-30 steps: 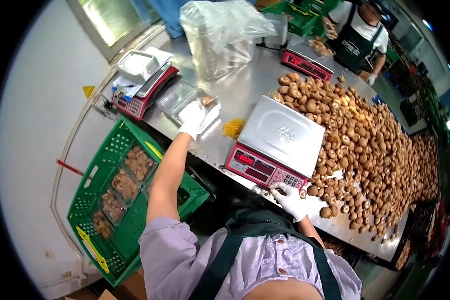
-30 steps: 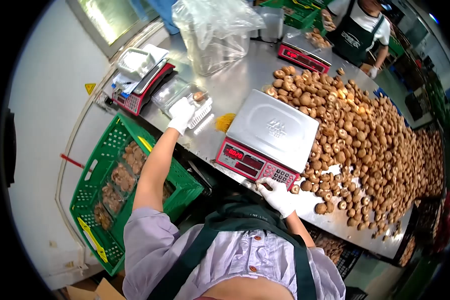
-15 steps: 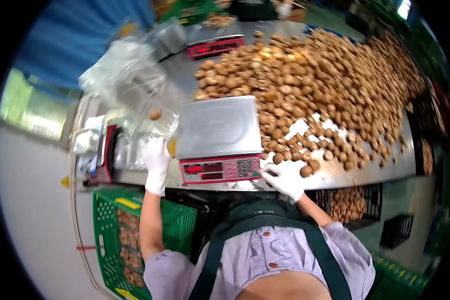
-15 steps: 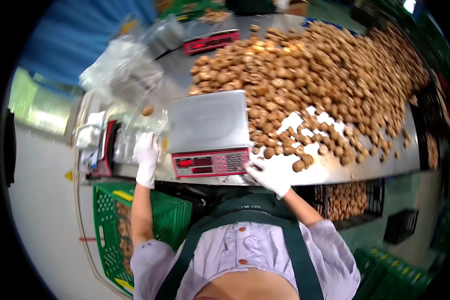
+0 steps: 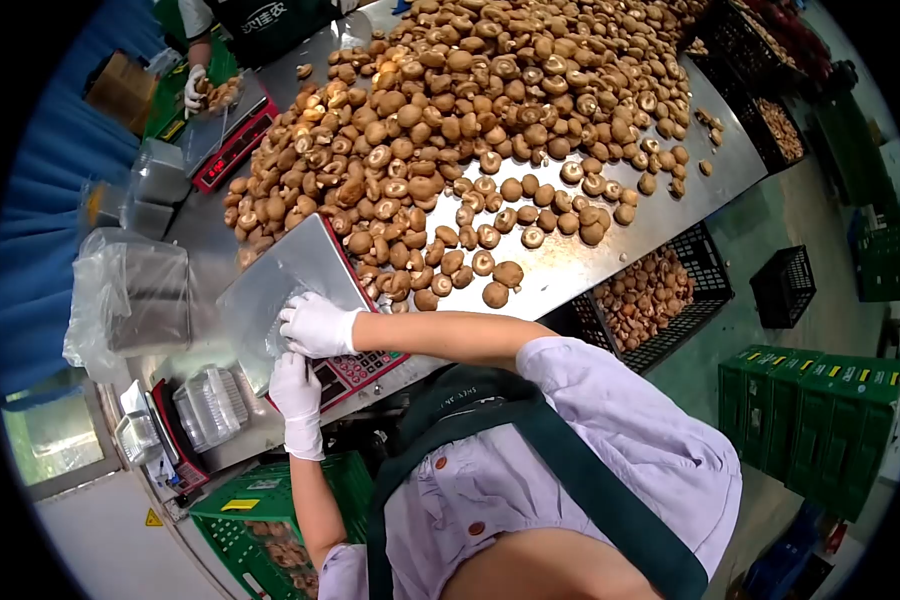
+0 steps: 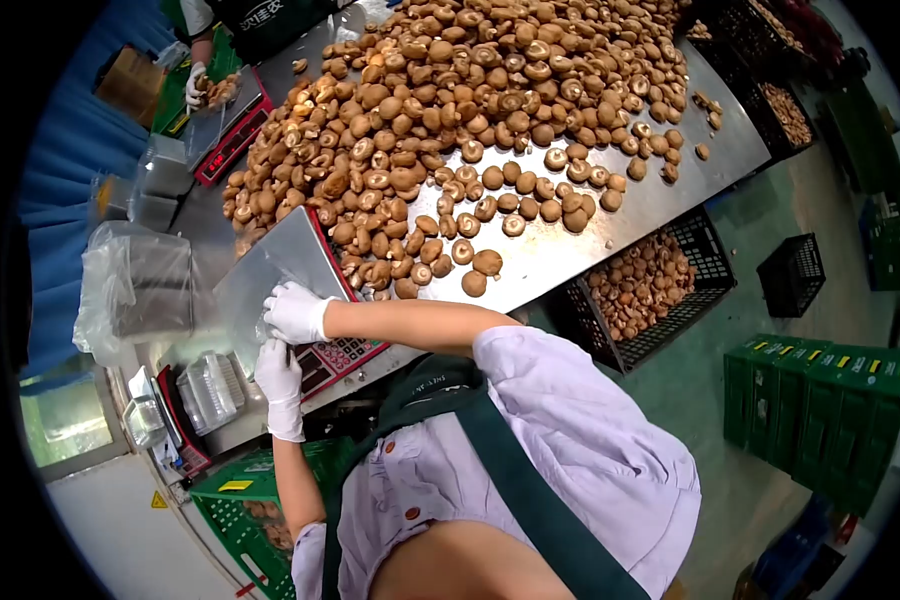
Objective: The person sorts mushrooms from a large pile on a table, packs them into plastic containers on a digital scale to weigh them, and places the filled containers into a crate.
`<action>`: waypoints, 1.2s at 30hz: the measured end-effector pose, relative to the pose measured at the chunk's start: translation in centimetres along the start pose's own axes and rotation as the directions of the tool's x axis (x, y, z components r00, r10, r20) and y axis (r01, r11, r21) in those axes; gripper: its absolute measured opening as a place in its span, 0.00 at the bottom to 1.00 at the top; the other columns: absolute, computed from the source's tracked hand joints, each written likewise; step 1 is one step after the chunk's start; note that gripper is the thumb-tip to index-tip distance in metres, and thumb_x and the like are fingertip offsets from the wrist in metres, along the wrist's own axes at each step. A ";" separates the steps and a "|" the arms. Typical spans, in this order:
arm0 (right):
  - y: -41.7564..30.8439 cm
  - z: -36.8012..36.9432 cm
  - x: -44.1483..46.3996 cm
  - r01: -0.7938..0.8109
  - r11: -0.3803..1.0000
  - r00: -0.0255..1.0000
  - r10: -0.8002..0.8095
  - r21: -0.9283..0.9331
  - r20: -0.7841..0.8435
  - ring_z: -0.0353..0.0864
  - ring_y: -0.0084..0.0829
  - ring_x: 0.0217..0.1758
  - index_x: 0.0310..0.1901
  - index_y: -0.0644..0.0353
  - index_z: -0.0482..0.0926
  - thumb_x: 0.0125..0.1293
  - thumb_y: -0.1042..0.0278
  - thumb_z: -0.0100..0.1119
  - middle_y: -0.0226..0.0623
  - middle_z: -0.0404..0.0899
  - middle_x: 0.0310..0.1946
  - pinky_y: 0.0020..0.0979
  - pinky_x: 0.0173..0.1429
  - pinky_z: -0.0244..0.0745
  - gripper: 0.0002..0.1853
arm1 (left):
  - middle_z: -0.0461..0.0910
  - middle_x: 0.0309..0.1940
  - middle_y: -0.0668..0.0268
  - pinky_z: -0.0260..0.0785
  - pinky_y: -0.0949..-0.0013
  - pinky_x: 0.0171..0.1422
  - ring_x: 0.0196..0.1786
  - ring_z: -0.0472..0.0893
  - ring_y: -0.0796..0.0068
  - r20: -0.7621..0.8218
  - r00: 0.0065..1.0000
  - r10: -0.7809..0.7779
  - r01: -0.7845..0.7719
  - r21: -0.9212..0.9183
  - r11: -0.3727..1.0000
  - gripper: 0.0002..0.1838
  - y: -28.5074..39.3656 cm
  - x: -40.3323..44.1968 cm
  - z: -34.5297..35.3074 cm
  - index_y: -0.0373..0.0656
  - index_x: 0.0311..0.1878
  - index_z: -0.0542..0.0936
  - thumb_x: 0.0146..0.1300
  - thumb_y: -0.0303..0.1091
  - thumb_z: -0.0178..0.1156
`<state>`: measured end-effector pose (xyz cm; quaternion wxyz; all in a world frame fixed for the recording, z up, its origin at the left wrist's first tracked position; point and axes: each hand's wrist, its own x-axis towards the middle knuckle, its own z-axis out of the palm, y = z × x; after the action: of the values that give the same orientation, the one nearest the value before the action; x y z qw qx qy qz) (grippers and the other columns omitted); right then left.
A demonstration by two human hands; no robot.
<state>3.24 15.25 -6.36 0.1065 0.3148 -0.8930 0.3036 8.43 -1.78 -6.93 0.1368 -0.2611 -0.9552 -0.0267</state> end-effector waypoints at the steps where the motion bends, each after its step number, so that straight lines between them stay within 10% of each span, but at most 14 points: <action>1: 0.4 -0.3 -0.7 0.035 0.997 0.994 -0.028 0.068 -0.107 0.75 0.40 0.49 0.35 0.56 0.80 0.56 0.59 0.59 0.36 0.78 0.41 0.40 0.54 0.70 0.10 | 0.76 0.33 0.61 0.70 0.58 0.41 0.38 0.77 0.59 0.004 1.000 -0.003 0.003 -0.014 1.000 0.16 -0.2 0.0 0.1 0.44 0.44 0.79 0.49 0.30 0.64; 7: 5.5 -7.3 -9.0 -0.199 0.915 0.955 0.262 0.351 -0.140 0.75 0.41 0.46 0.35 0.56 0.81 0.59 0.62 0.54 0.37 0.81 0.35 0.39 0.52 0.72 0.10 | 0.78 0.38 0.61 0.72 0.61 0.44 0.42 0.79 0.59 0.147 0.959 -0.243 0.264 -0.146 0.953 0.15 1.3 1.5 -2.9 0.45 0.44 0.80 0.54 0.37 0.67; 11: 11.2 -9.1 -17.0 -0.491 0.793 0.807 0.570 0.361 -0.156 0.79 0.41 0.40 0.39 0.54 0.83 0.60 0.61 0.54 0.40 0.82 0.35 0.39 0.47 0.75 0.11 | 0.79 0.43 0.59 0.73 0.62 0.49 0.45 0.80 0.58 -0.097 0.974 -0.202 0.159 -0.334 0.929 0.15 4.9 5.2 -4.7 0.41 0.45 0.80 0.54 0.32 0.67; 14: 13.8 -11.5 -21.4 -0.649 0.686 0.683 0.716 0.328 -0.145 0.80 0.42 0.38 0.42 0.55 0.83 0.61 0.59 0.55 0.44 0.82 0.34 0.38 0.46 0.75 0.13 | 0.79 0.47 0.58 0.72 0.63 0.52 0.47 0.79 0.58 0.064 0.951 -0.302 0.292 -0.507 0.811 0.16 8.4 9.4 -2.9 0.42 0.49 0.79 0.56 0.32 0.66; 15: 14.6 -11.8 -22.6 -0.674 0.665 0.647 0.742 0.322 -0.176 0.80 0.43 0.38 0.42 0.55 0.83 0.61 0.59 0.56 0.45 0.81 0.33 0.38 0.45 0.75 0.13 | 0.79 0.49 0.58 0.71 0.61 0.55 0.49 0.79 0.58 -0.121 0.987 -0.106 0.070 -0.274 0.959 0.18 9.4 11.0 -1.7 0.43 0.51 0.79 0.56 0.35 0.65; 18: 15.6 -14.1 -24.5 -0.751 0.588 0.565 0.807 0.301 -0.169 0.80 0.44 0.39 0.43 0.55 0.83 0.60 0.59 0.56 0.48 0.81 0.35 0.39 0.46 0.75 0.13 | 0.77 0.52 0.59 0.68 0.59 0.57 0.55 0.76 0.58 0.005 0.995 -0.101 0.100 -0.160 0.982 0.24 13.9 16.2 1.9 0.44 0.54 0.76 0.56 0.44 0.64; 28: 19.6 -18.0 -26.2 -0.724 0.618 0.582 0.786 0.306 -0.211 0.81 0.44 0.39 0.43 0.57 0.83 0.60 0.60 0.58 0.47 0.81 0.35 0.37 0.47 0.75 0.13 | 0.77 0.42 0.64 0.72 0.64 0.48 0.45 0.76 0.60 -0.079 0.991 -0.107 0.097 -0.123 0.988 0.17 14.5 18.8 5.7 0.44 0.43 0.80 0.48 0.19 0.57; 36: 24.8 -15.8 -17.1 -0.660 0.751 0.749 0.660 0.014 -0.055 0.81 0.44 0.39 0.40 0.56 0.83 0.60 0.56 0.58 0.44 0.82 0.31 0.40 0.44 0.76 0.14 | 0.79 0.46 0.66 0.67 0.63 0.53 0.50 0.77 0.64 -0.068 0.970 -0.233 0.232 -0.030 0.972 0.15 9.4 13.0 4.0 0.47 0.43 0.81 0.50 0.22 0.59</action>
<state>0.96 48.70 -12.10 0.0188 -0.0296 -0.9442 0.3276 1.45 13.25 -7.34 0.1636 -0.1478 -0.9734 -0.0624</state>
